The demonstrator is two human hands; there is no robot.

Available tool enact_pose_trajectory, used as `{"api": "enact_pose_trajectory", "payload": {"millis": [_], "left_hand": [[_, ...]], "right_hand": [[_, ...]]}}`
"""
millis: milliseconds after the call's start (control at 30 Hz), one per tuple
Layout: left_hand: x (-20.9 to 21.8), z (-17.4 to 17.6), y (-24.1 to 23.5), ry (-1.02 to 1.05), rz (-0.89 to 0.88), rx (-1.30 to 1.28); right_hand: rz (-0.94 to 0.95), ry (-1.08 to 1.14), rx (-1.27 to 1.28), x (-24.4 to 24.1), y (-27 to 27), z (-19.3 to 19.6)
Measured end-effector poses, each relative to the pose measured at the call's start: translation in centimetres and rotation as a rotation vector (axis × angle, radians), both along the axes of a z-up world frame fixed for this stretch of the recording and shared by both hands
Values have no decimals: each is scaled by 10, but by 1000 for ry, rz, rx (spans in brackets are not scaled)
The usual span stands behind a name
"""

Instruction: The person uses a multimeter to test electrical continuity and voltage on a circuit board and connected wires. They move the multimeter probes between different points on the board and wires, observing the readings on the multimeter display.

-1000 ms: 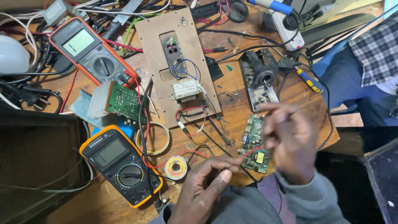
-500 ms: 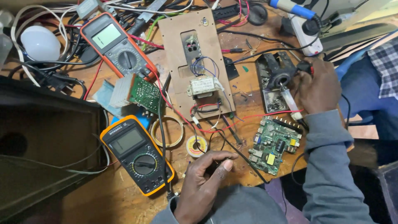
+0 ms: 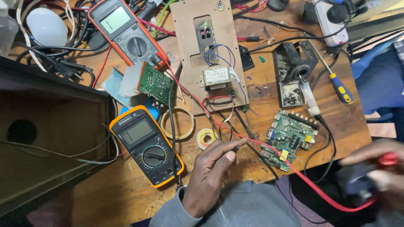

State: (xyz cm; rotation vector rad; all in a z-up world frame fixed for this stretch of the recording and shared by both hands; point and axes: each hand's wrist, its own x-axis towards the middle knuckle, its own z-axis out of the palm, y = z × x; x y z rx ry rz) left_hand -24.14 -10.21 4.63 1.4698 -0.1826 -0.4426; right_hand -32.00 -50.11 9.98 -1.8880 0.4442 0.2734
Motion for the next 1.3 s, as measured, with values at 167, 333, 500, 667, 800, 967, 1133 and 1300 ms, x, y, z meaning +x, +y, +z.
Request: {"api": "enact_pose_trajectory", "payload": {"millis": [167, 333, 500, 667, 800, 967, 1133, 1300], "left_hand": [[-6, -5, -3, 143, 196, -31], [-8, -5, 12, -176, 364, 285], [-11, -16, 1, -471, 357, 441], [-4, -35, -9, -744, 253, 627], [3, -45, -14, -788, 251, 602], [5, -44, -15, -812, 293, 600], [6, -48, -14, -810, 310, 594], [7, -51, -11, -817, 315, 577]], "right_hand": [[239, 129, 242, 56, 169, -41], [330, -200, -201, 106, 211, -98], [209, -189, -181, 114, 211, -107], [123, -328, -292, 112, 204, -103], [81, -304, -191, 101, 196, -91], [184, -443, -336, 75, 205, -73], [246, -757, -413, 67, 225, -75], [272, -813, -492, 71, 229, -79]]}}
